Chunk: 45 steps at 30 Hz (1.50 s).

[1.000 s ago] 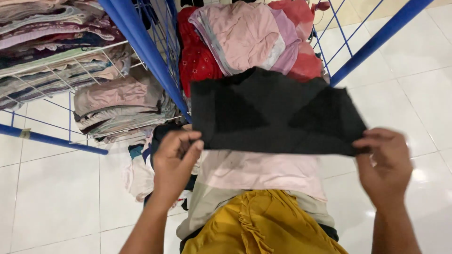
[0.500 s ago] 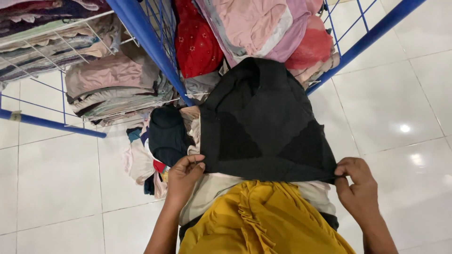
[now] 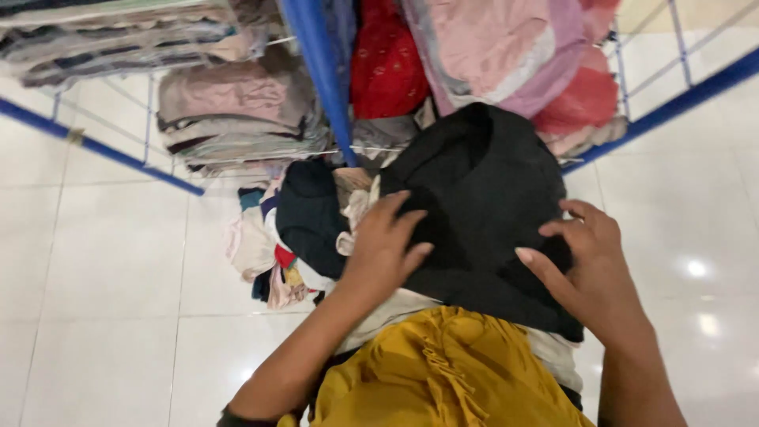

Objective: Sorting and organizing bras and panties from a bin into stacks.

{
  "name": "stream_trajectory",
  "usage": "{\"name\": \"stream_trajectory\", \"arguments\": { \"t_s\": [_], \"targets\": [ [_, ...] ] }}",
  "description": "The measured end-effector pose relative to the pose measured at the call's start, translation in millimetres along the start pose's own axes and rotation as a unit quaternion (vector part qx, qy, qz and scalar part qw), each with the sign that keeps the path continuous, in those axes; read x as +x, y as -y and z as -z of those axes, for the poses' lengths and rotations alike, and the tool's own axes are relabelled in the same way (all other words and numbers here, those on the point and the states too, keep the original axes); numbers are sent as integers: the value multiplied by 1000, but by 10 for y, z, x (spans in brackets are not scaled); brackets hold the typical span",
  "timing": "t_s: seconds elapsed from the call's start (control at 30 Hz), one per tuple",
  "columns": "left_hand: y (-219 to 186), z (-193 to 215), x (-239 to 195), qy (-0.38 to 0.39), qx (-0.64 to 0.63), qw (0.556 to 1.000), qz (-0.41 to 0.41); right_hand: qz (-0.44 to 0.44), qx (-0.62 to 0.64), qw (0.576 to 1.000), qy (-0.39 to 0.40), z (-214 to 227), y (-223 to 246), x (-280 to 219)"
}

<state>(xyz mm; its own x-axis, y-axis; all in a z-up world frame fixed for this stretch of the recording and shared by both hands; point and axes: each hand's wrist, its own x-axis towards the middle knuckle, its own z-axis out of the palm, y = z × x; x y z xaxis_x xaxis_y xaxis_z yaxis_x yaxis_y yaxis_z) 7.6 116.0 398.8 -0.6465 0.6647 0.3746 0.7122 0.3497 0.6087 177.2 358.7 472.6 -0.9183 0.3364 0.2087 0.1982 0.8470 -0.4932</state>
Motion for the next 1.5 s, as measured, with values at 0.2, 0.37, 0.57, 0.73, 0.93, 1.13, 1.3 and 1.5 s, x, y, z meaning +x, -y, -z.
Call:
{"name": "stream_trajectory", "arguments": {
  "t_s": [0.2, 0.37, 0.57, 0.73, 0.93, 1.13, 1.3, 1.5],
  "targets": [
    [164, -334, -153, 89, 79, 991, -54, 130, -205, 969, -54, -940, -333, 464],
    [542, -383, -355, 73, -16, 997, -21, 142, -227, 961, -66, -1073, -527, 489],
    [1733, -804, -686, 0, -73, 967, 243, 184, -318, 928, -56, -1212, 459, 957],
    [2762, -704, -1013, -258, 103, 891, 359, 355, -78, 924, 121, -2025, 1443, 1561],
    [3334, -831, -1175, -253, 46, 843, 473, 322, -187, 879, 299, -3542, 1325, 1897],
    [3118, -749, -1053, -262, -12, 818, 512, 249, -179, 870, 385, -3992, 1044, 2036],
    [2394, -525, -756, -251, -37, 907, 336, 298, -139, 884, 331, -3845, 1246, 2137],
    [2039, -249, -613, -222, -90, 928, 286, 325, -174, 877, 310, -3815, 1142, 2200]
  ]
}}
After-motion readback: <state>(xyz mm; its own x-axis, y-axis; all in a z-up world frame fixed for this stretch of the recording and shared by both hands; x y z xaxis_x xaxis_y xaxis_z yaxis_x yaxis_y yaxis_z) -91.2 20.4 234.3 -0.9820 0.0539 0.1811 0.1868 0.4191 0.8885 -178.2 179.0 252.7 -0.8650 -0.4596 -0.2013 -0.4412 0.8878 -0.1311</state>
